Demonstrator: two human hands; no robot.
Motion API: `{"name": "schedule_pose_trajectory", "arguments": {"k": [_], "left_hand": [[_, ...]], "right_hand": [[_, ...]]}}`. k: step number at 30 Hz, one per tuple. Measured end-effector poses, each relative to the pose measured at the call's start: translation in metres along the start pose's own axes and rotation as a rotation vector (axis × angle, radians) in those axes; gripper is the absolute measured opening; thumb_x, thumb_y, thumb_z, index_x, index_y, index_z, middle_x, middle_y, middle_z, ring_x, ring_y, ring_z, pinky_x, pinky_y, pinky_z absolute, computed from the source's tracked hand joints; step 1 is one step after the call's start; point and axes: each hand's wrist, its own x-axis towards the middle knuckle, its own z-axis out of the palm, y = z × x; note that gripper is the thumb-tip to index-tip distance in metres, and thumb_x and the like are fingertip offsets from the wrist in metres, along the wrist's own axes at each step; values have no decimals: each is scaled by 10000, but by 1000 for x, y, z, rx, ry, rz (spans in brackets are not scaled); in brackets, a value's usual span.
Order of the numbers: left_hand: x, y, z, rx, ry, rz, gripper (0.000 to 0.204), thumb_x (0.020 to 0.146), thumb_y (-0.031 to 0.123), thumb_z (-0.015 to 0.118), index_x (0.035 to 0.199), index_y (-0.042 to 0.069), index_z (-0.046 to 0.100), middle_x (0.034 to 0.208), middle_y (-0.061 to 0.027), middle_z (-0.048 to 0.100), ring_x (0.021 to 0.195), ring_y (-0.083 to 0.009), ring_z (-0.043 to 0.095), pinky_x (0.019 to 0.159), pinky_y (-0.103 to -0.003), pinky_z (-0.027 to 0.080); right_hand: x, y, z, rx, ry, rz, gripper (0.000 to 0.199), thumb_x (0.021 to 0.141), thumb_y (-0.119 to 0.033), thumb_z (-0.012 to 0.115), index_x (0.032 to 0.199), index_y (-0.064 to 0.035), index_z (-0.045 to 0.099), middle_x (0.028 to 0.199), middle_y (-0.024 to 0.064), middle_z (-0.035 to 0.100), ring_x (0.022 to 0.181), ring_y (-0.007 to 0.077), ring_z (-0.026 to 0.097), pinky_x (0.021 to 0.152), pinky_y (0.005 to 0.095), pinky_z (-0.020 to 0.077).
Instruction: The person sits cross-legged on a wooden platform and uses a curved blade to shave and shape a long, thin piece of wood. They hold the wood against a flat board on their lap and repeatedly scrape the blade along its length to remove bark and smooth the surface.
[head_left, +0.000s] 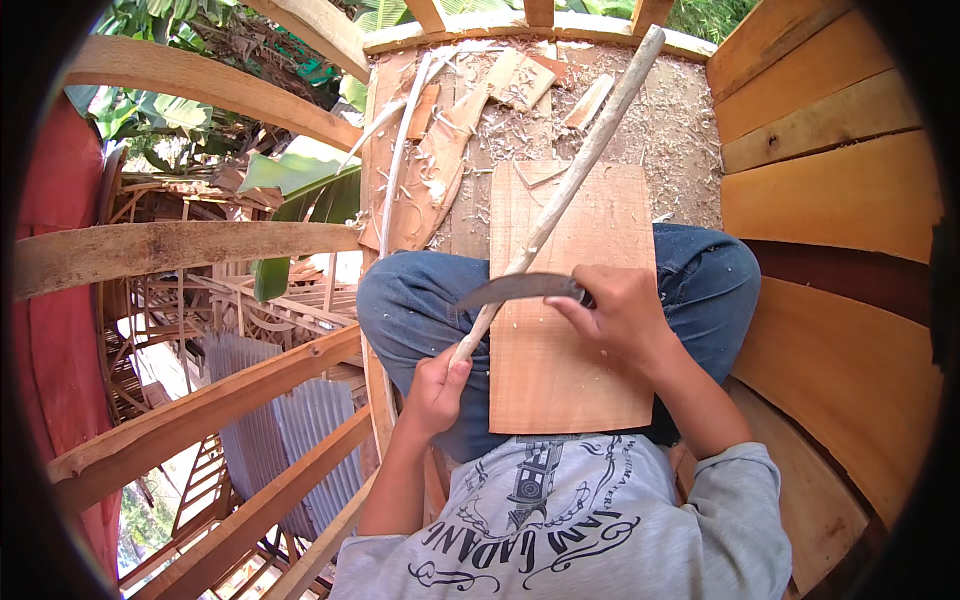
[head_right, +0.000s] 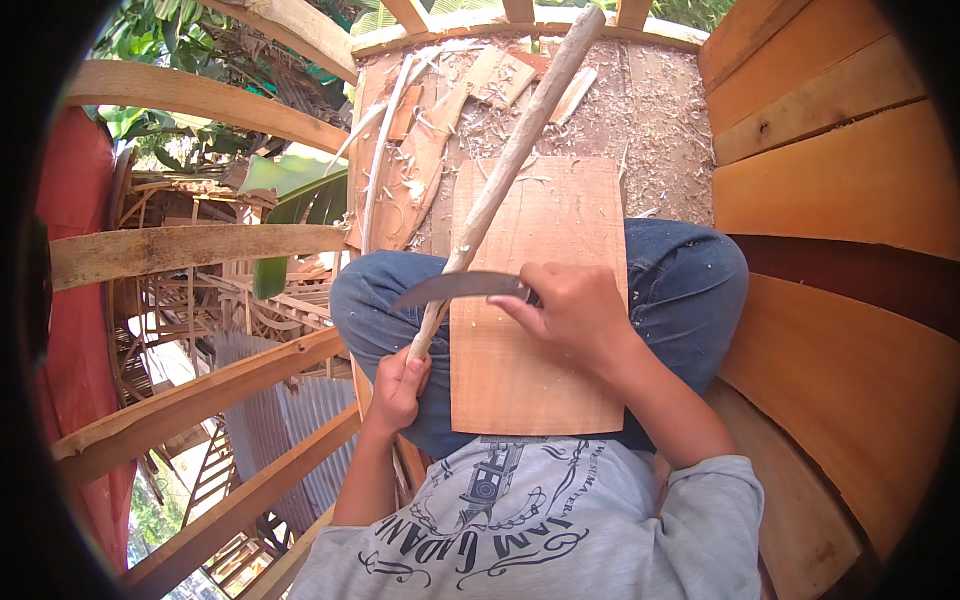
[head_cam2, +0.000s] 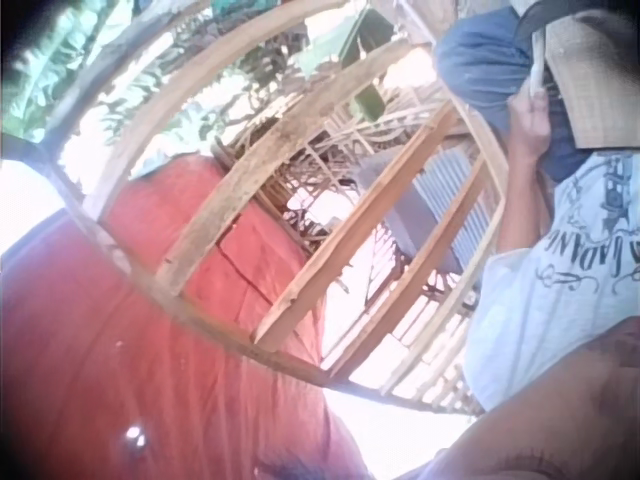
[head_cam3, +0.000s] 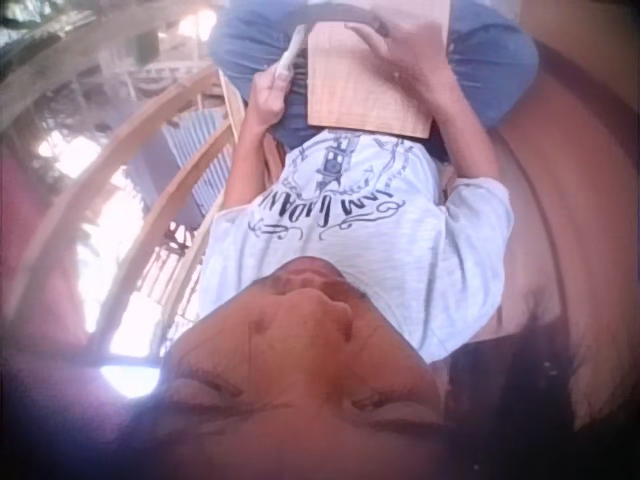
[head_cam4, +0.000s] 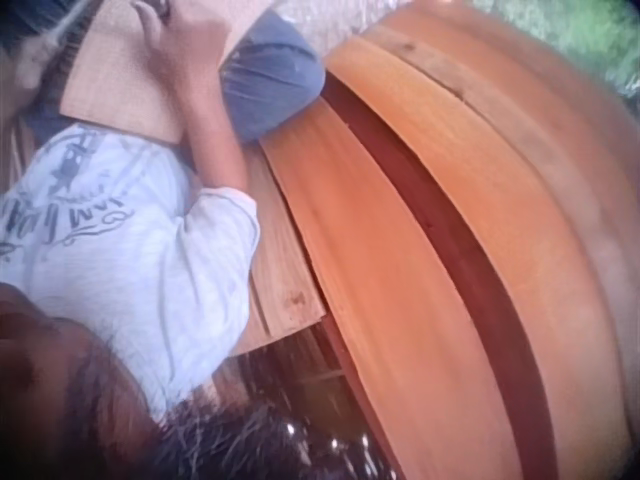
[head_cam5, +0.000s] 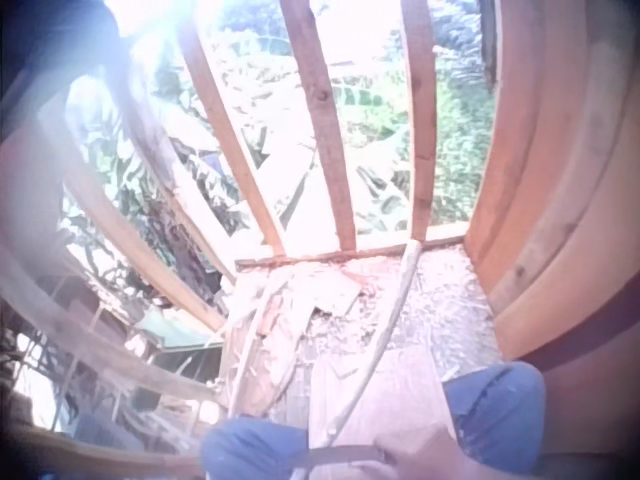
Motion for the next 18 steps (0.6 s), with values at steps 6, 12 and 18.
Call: {"name": "schedule_pose_trajectory", "arguments": {"k": [6, 12, 18], "left_hand": [[2, -6, 0, -19, -6, -6, 331, 955, 294, 463, 828, -5, 524, 559, -21, 363, 519, -100, 379, 505, -271, 327], [4, -2, 4, -24, 27, 14, 422, 962, 381, 422, 719, 38, 458, 533, 29, 360, 459, -64, 317, 431, -240, 240], [4, -2, 7, 15, 40, -3, 324, 955, 280, 454, 790, 8, 516, 548, -29, 379, 486, -107, 397, 476, -278, 320]], "right_hand": [[-1, 3, 0, -37, -23, -157, 387, 819, -375, 670, 646, -46, 564, 508, 110, 538, 476, 276, 578, 449, 351, 429], [28, 27, -61, 483, 387, 329, 343, 868, -321, 642, 750, -1, 609, 508, 84, 490, 411, 173, 446, 438, 292, 369], [14, 3, -45, 380, 110, 253, 344, 831, -305, 680, 693, -14, 559, 528, 139, 505, 453, 269, 536, 444, 330, 402]]}}
